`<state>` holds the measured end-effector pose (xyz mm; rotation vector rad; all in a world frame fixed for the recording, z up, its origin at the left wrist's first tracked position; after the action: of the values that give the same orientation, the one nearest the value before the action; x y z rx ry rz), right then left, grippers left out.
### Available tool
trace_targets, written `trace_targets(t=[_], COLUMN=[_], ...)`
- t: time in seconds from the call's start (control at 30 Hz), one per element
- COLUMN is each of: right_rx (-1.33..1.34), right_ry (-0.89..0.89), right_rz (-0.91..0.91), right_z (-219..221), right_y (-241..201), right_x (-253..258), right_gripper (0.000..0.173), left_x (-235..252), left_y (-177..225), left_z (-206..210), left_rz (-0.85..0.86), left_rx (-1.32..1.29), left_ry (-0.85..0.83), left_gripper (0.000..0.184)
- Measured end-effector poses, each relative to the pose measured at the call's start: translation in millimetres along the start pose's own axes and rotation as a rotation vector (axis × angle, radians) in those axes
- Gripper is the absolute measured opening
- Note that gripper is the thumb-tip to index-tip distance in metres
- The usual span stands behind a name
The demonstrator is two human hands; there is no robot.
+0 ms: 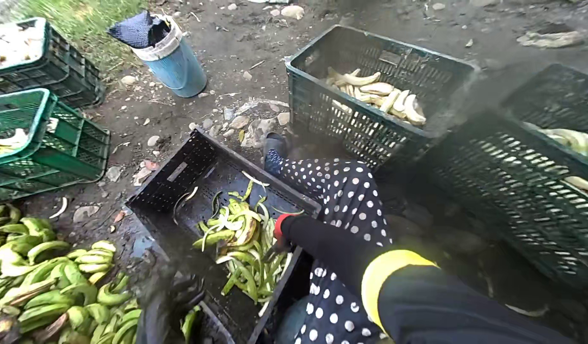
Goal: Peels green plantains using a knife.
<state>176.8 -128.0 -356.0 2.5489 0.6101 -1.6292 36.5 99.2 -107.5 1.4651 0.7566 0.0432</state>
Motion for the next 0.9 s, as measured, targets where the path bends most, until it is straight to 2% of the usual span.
trace_targets(t=[0.07, 0.13, 0.23, 0.33, 0.4, 0.47, 0.53, 0.6, 0.7, 0.8, 0.9], right_rx=[0.005, -0.097, -0.217, -0.212, -0.196, -0.198, -0.267, -0.333, -0.385, -0.397, -0.344], right_ry=[-0.005, -0.009, -0.054, -0.076, -0.117, -0.119, -0.100, -0.108, -0.100, -0.123, -0.112], right_rz=[0.012, -0.031, -0.145, -0.273, -0.320, -0.301, -0.248, -0.207, -0.188, -0.202, -0.236], right_z=[0, -3, -3, 7, 20, 26, 16, 8, 10, 4, 4], right_y=[0, -4, -15, -25, -27, -25, -29, -31, -26, -37, -28], right_x=[3, -9, -44, -27, -11, -2, -28, -53, -44, -83, -62], right_gripper=[0.057, 0.062, 0.061, 0.062, 0.064, 0.067, 0.066, 0.064, 0.061, 0.056, 0.048], left_x=[-12, -25, -27, -43, -36, -39, -43, -42, -40, -43, -45], left_y=[-13, -4, 2, 21, 14, 20, 23, 17, 9, 10, 12], left_z=[-41, -52, -56, -40, -42, -38, -37, -39, -43, -39, -36], left_rz=[-0.024, -0.016, 0.033, -0.049, 0.023, 0.103, 0.168, 0.167, 0.170, 0.155, 0.169], left_rx=[-0.029, -0.084, -0.138, -0.065, -0.076, -0.100, -0.093, -0.105, -0.119, -0.112, -0.120], left_ry=[0.167, 0.277, 0.268, 0.246, 0.180, 0.118, 0.086, 0.096, 0.103, 0.106, 0.084], left_gripper=[0.043, 0.041, 0.045, 0.048, 0.050, 0.049, 0.049, 0.049, 0.050, 0.049, 0.049])
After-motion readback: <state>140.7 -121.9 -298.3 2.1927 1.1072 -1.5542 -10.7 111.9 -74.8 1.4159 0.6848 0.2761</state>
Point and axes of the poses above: each hand's wrist, its own x-axis towards the middle knuckle, its own z-axis out of the palm, y = z × x, the point moved 10 cm from there along x, towards the middle knuckle, and after that the axes turned 2 degrees about -x, right-handed, at the moved point
